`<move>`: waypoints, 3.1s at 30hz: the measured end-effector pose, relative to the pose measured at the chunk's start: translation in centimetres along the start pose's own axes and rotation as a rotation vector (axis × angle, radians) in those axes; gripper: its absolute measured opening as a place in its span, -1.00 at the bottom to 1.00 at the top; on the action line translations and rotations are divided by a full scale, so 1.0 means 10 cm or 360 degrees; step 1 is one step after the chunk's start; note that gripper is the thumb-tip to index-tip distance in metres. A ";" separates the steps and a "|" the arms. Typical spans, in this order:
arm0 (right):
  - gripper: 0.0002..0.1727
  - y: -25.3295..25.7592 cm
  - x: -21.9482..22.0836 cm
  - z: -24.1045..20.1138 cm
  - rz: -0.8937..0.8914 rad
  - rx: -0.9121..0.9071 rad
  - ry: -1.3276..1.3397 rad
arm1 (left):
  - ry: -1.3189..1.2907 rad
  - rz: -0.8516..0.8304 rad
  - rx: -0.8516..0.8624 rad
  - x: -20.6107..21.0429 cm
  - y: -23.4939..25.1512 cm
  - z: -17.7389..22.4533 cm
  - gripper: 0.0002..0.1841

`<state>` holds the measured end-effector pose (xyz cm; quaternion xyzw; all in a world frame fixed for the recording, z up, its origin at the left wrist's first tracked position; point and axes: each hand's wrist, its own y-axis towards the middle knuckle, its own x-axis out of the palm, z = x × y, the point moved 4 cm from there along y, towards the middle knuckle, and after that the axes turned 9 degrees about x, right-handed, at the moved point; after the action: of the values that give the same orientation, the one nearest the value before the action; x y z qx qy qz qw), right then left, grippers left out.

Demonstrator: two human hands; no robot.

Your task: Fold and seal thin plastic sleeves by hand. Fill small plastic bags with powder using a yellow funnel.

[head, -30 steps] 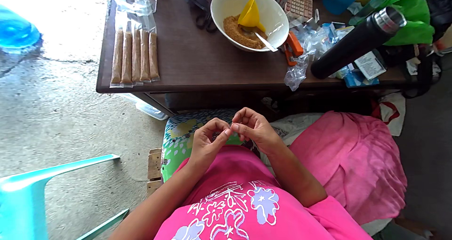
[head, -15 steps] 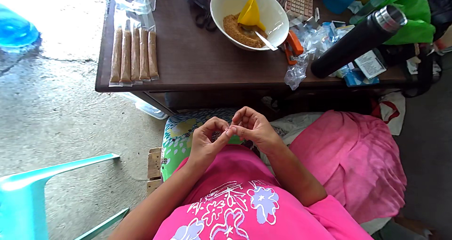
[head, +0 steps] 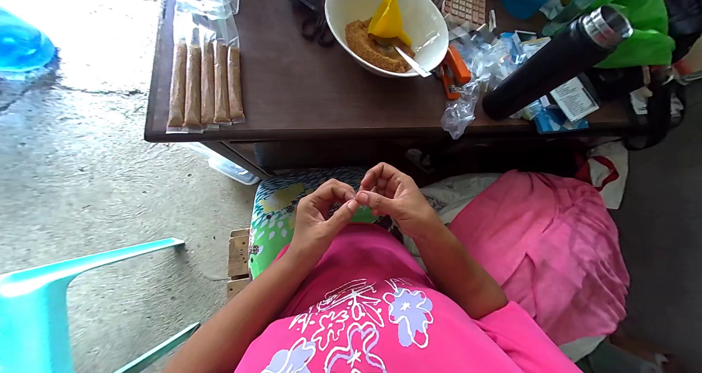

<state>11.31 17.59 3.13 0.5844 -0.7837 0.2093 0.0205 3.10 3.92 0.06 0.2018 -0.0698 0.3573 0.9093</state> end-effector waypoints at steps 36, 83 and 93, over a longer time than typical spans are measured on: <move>-0.95 0.02 -0.04 0.08 -0.0110 0.0018 0.0204 | -0.0001 0.0173 -0.0063 -0.01 0.00 0.02 -0.88; -0.97 0.03 -0.05 0.08 -0.0175 0.0026 0.0199 | -0.0307 0.0159 -0.0337 0.00 0.00 -0.01 -0.81; -0.94 0.04 -0.03 0.07 -0.0149 0.0039 0.0168 | -0.0307 0.0163 -0.0327 -0.02 0.03 -0.02 -0.82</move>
<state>11.16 17.75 2.32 0.6087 -0.7508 0.2482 0.0645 2.80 4.06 -0.06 0.1373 -0.2032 0.3730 0.8948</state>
